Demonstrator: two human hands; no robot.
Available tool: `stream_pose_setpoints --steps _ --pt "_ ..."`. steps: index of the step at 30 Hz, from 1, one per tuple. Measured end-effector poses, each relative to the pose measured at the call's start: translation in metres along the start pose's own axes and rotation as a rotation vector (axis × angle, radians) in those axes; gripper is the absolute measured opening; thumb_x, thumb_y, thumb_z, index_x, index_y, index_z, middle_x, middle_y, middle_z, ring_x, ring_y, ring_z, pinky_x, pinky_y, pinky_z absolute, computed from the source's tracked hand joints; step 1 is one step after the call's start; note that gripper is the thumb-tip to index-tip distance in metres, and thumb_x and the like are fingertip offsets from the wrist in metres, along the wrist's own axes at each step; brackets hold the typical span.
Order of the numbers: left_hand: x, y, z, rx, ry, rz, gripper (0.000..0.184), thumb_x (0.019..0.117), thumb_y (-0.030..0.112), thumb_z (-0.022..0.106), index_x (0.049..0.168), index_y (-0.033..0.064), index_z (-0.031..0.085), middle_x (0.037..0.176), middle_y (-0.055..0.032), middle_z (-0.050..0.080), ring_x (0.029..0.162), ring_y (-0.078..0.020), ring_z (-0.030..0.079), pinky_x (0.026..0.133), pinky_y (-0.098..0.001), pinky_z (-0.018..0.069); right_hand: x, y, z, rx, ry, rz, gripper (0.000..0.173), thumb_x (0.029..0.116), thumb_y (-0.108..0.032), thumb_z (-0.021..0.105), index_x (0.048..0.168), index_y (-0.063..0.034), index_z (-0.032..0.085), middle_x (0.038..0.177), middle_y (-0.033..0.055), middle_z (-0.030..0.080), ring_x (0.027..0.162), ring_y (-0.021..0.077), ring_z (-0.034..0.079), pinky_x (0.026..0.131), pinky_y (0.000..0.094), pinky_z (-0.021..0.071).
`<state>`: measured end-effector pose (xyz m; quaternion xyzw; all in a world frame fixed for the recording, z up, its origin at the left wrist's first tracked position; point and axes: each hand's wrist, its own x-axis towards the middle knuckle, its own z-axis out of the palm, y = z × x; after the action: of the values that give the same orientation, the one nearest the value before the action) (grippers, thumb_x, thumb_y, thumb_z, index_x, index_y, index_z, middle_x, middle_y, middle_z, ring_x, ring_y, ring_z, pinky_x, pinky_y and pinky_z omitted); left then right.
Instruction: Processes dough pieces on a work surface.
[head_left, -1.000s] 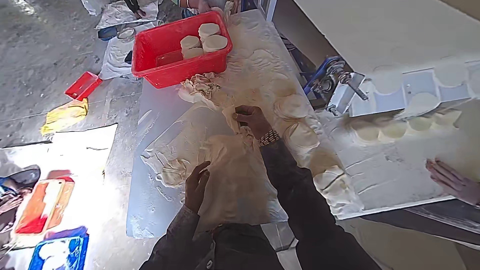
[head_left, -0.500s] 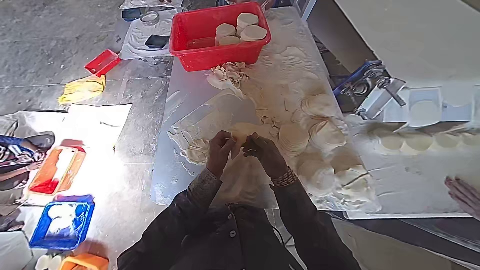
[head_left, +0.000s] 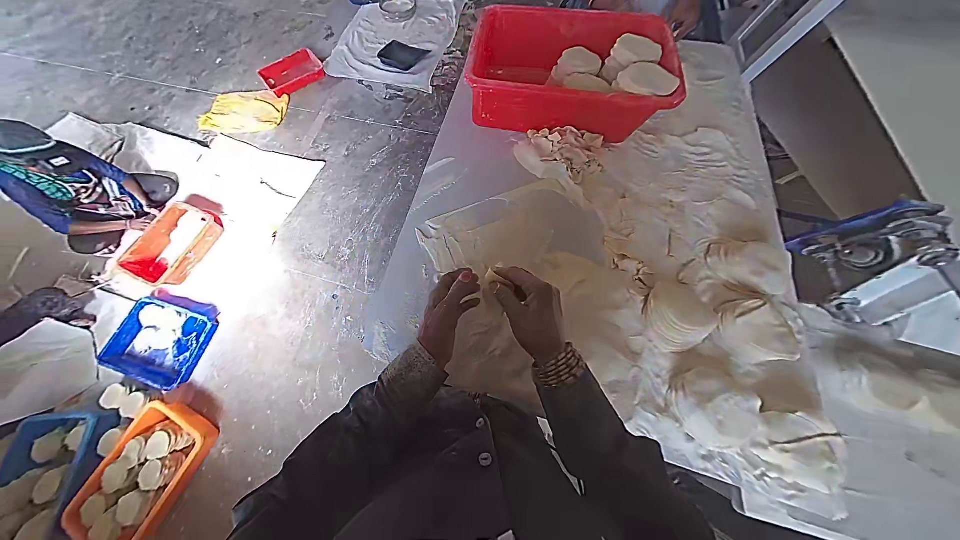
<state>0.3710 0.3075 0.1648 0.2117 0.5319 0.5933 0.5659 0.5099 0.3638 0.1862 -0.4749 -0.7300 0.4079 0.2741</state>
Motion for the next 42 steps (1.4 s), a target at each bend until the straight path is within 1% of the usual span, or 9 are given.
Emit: stream_pose_setpoints --steps 2,4,13,18,22,26,32,36,42 --pt "-0.013 -0.001 -0.003 -0.221 -0.054 -0.122 0.051 0.1130 0.034 0.019 0.136 -0.0016 0.047 0.121 -0.0116 0.064 0.108 -0.0167 0.065 0.094 -0.0341 0.0536 -0.012 -0.010 0.021 -0.285 -0.059 -0.244 0.023 0.0982 -0.012 0.058 0.108 -0.0028 0.078 0.102 0.0158 0.074 0.096 0.0308 0.070 0.083 0.0470 0.0567" --pt "-0.018 -0.009 -0.014 -0.435 -0.018 -0.158 0.044 0.1129 0.029 0.023 0.132 0.0010 0.052 0.115 -0.0117 0.068 0.106 -0.0174 0.067 0.093 -0.0334 0.0543 -0.025 -0.016 0.038 -0.366 -0.154 -0.387 0.022 0.0976 -0.014 0.059 0.105 -0.0037 0.077 0.105 0.0164 0.073 0.104 0.0366 0.068 0.086 0.0502 0.0553" --pt "-0.041 0.007 -0.051 -0.639 0.007 -0.246 0.042 0.1129 0.020 0.026 0.134 -0.0019 0.055 0.123 -0.0189 0.068 0.112 -0.0275 0.068 0.094 -0.0410 0.0563 -0.039 -0.012 0.033 -0.217 0.096 -0.426 0.020 0.0940 -0.021 0.065 0.099 -0.0090 0.080 0.099 0.0064 0.077 0.096 0.0181 0.070 0.087 0.0300 0.0557" --pt "-0.059 0.017 -0.054 -0.522 -0.071 -0.172 0.033 0.1080 0.002 0.032 0.138 -0.0014 0.047 0.124 -0.0150 0.067 0.108 -0.0212 0.069 0.093 -0.0362 0.0565 -0.045 -0.022 0.050 -0.349 0.031 -0.501 0.021 0.0969 -0.024 0.064 0.100 -0.0093 0.079 0.101 0.0112 0.074 0.093 0.0256 0.070 0.082 0.0362 0.0569" --pt "-0.065 0.017 -0.070 -0.348 -0.178 -0.110 0.057 0.0961 -0.012 0.040 0.151 0.0015 0.031 0.130 -0.0128 0.062 0.111 -0.0182 0.066 0.096 -0.0350 0.0552 -0.045 -0.028 0.056 -0.265 0.021 -0.436 0.019 0.0945 -0.018 0.064 0.095 -0.0049 0.078 0.096 0.0115 0.074 0.088 0.0189 0.071 0.080 0.0295 0.0582" --pt "-0.068 0.016 -0.081 -0.272 -0.228 -0.051 0.072 0.0915 -0.012 0.045 0.157 0.0040 0.020 0.134 -0.0119 0.058 0.113 -0.0160 0.064 0.096 -0.0334 0.0548 -0.043 -0.035 0.056 -0.164 -0.022 -0.325 0.022 0.0946 -0.023 0.065 0.096 -0.0048 0.077 0.095 0.0077 0.074 0.084 0.0082 0.070 0.079 0.0209 0.0566" --pt "-0.070 0.018 -0.088 0.036 -0.307 0.092 0.080 0.0921 -0.001 0.048 0.161 0.0016 0.008 0.143 -0.0167 0.051 0.121 -0.0126 0.060 0.101 -0.0308 0.0521 -0.050 -0.047 0.070 -0.295 0.029 -0.419 0.020 0.0920 -0.023 0.067 0.093 -0.0064 0.077 0.091 0.0101 0.074 0.081 0.0178 0.070 0.073 0.0285 0.0566" --pt "-0.068 0.021 -0.094 0.006 -0.324 0.032 0.080 0.0879 -0.003 0.049 0.160 0.0033 0.015 0.138 -0.0146 0.054 0.116 -0.0134 0.062 0.098 -0.0320 0.0534 -0.042 -0.047 0.060 0.007 -0.093 -0.109 0.015 0.0912 -0.019 0.067 0.094 -0.0064 0.076 0.086 -0.0014 0.072 0.075 -0.0006 0.066 0.072 0.0167 0.0553" --pt "-0.061 0.022 -0.101 -0.191 -0.255 -0.183 0.044 0.1014 -0.004 0.042 0.145 0.0001 0.045 0.121 -0.0139 0.066 0.100 -0.0211 0.070 0.088 -0.0395 0.0600 -0.022 -0.025 0.036 0.787 -0.296 0.429 0.023 0.0987 -0.009 0.044 0.090 -0.0081 0.064 0.079 0.0023 0.071 0.072 0.0103 0.071 0.071 0.0271 0.0611"
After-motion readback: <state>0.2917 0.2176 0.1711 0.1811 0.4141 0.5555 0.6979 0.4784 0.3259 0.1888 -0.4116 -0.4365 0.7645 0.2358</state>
